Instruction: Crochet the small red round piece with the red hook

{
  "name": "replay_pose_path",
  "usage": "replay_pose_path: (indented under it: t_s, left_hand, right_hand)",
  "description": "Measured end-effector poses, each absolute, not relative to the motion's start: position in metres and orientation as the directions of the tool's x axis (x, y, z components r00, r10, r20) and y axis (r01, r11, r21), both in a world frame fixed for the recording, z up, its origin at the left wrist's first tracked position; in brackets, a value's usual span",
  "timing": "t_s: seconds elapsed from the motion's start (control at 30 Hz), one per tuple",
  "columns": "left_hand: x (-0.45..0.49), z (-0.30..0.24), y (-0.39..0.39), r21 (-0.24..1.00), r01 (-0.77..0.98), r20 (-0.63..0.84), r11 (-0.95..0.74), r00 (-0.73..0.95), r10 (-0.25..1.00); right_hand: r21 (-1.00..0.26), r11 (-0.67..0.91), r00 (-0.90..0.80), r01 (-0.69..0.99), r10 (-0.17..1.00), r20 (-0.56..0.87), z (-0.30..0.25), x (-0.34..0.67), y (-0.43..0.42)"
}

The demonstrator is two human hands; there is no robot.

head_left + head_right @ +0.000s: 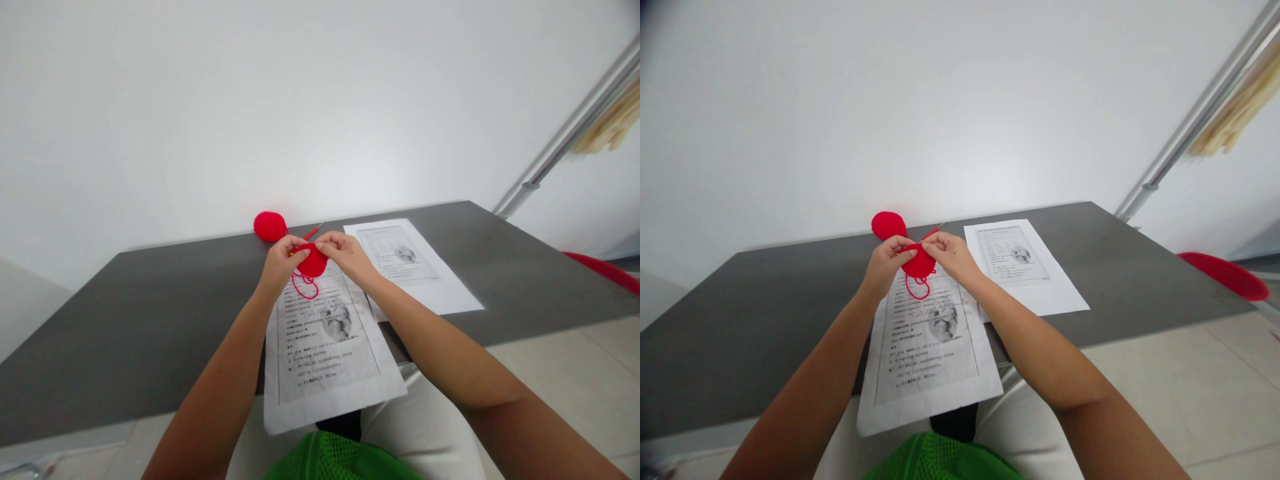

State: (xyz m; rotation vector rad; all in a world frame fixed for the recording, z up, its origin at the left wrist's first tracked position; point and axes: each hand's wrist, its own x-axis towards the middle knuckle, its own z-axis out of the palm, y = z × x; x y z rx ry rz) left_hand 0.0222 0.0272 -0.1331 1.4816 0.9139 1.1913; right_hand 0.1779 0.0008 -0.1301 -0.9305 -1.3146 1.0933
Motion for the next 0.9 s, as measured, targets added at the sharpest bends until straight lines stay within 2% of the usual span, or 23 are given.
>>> replay_pose_path:
  t_s: [0.9]
  left_hand:
    - [0.0221, -0.1323, 0.0263, 0.963, 0.032, 0.251, -0.267, 0.248, 0.936]
  right_hand:
    - [-0.966, 0.257, -0.048, -0.04, 0.965, 0.259, -0.1311, 0.1789, 0.0019]
